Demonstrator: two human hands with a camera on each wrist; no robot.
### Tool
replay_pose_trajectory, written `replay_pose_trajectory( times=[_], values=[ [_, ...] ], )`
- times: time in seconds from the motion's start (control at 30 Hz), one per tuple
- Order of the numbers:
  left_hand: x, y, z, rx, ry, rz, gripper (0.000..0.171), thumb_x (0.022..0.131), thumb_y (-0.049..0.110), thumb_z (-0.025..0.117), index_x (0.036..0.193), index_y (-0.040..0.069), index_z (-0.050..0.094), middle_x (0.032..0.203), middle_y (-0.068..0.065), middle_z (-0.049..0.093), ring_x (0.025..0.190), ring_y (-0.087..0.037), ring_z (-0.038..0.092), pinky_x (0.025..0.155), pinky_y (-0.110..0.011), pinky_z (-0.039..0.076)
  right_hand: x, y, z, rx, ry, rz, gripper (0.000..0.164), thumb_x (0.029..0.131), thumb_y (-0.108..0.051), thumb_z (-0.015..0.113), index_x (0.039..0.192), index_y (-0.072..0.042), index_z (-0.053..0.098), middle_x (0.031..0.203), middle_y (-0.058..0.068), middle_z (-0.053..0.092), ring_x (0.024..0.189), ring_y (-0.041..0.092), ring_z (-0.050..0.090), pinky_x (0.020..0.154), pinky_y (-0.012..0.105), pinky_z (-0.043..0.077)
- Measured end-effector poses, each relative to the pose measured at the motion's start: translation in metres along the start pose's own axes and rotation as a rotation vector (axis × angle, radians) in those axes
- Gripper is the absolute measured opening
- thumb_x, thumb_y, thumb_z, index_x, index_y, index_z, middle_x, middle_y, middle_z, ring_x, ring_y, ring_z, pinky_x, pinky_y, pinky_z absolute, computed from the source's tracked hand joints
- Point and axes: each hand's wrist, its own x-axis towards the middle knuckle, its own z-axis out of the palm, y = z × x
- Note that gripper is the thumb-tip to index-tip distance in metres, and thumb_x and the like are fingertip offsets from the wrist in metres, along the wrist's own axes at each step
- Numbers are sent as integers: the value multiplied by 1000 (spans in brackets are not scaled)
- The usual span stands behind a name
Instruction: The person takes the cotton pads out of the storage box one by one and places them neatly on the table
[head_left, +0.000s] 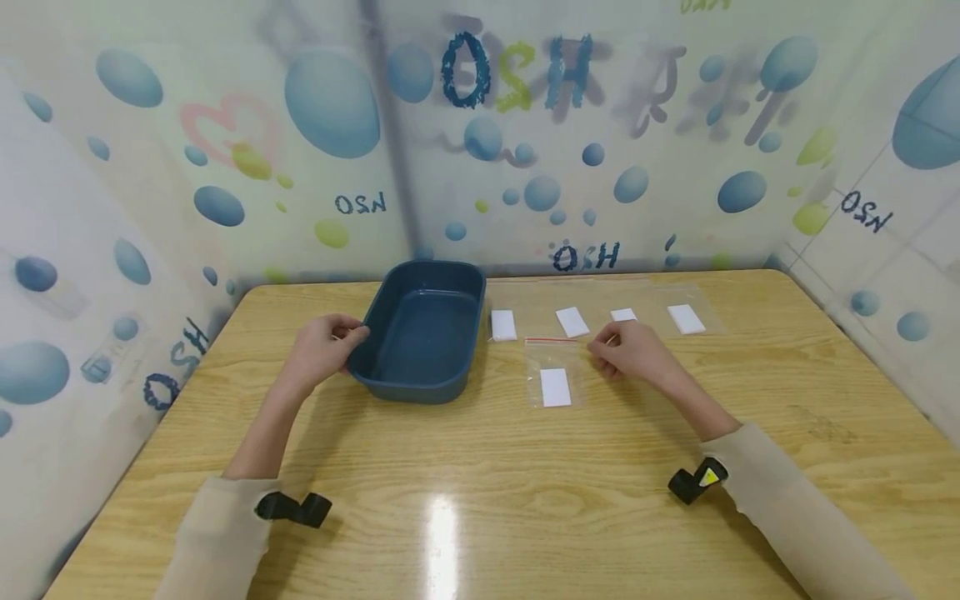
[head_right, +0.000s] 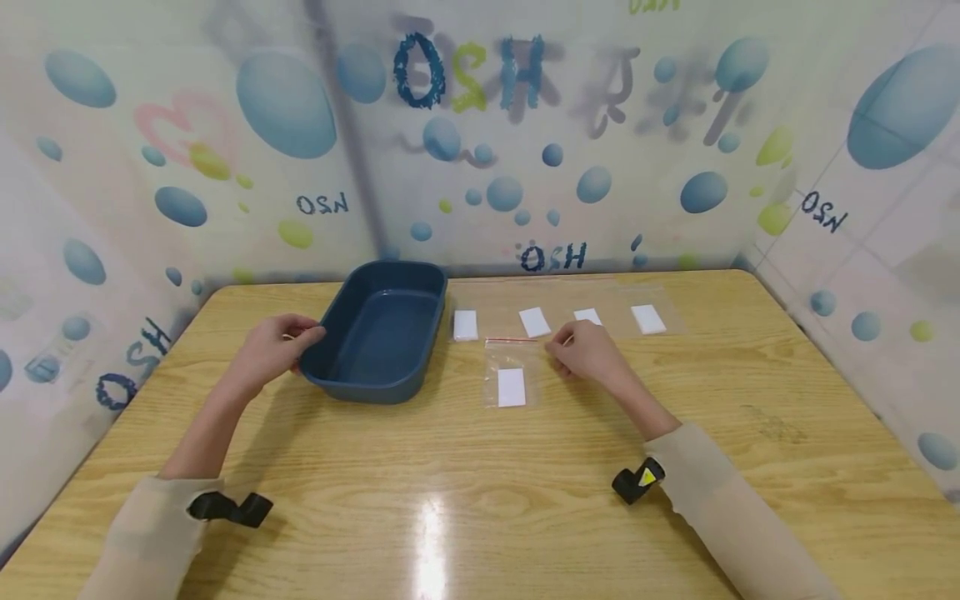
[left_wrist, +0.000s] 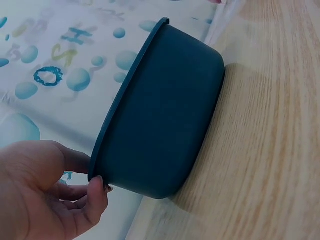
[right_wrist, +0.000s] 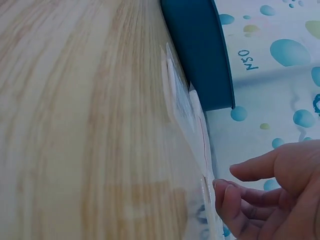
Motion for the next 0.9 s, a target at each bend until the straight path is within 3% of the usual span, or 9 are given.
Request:
replay_pose_trajectory(
  times=[0.13, 0.3, 0.47, 0.7, 0.9],
  values=[
    [-2, 3, -1, 0, 13, -7, 52, 106, 31, 50, 138, -10, 49, 121, -30, 58, 86, -31, 63, 72, -42, 60, 0, -1, -2, -22, 13, -6, 22, 101, -16, 61, 103, 6, 66, 76, 12, 66, 64, 19, 61, 60, 30, 56],
    [-2, 7, -1, 40, 63, 15, 51, 107, 28, 48, 139, -11, 48, 125, -31, 54, 108, -42, 57, 84, -48, 55, -2, -3, -5, -45, 32, -19, 23, 101, -17, 62, 106, 6, 66, 81, 13, 67, 67, 21, 62, 60, 29, 54],
    [-1, 12, 0, 64, 117, 57, 47, 106, 26, 49, 133, -12, 54, 123, -31, 57, 109, -46, 58, 91, -55, 50, -3, -3, -9, -44, 41, -46, 24, 102, -17, 61, 109, 6, 66, 85, 15, 68, 69, 23, 62, 59, 28, 52],
    [-3, 20, 2, 95, 160, 101, 42, 106, 25, 52, 129, -10, 58, 123, -28, 58, 110, -44, 59, 91, -55, 51, -6, -1, -12, -40, 37, -107, 23, 102, -16, 60, 109, 5, 67, 90, 15, 68, 75, 26, 64, 62, 29, 53],
    [-7, 31, 7, 102, 159, 134, 42, 105, 26, 54, 128, -9, 58, 124, -27, 57, 110, -42, 59, 91, -54, 52, -11, -3, -14, -28, 74, -192, 26, 103, -18, 59, 115, 4, 65, 103, 17, 67, 87, 30, 66, 71, 30, 55]
  ],
)
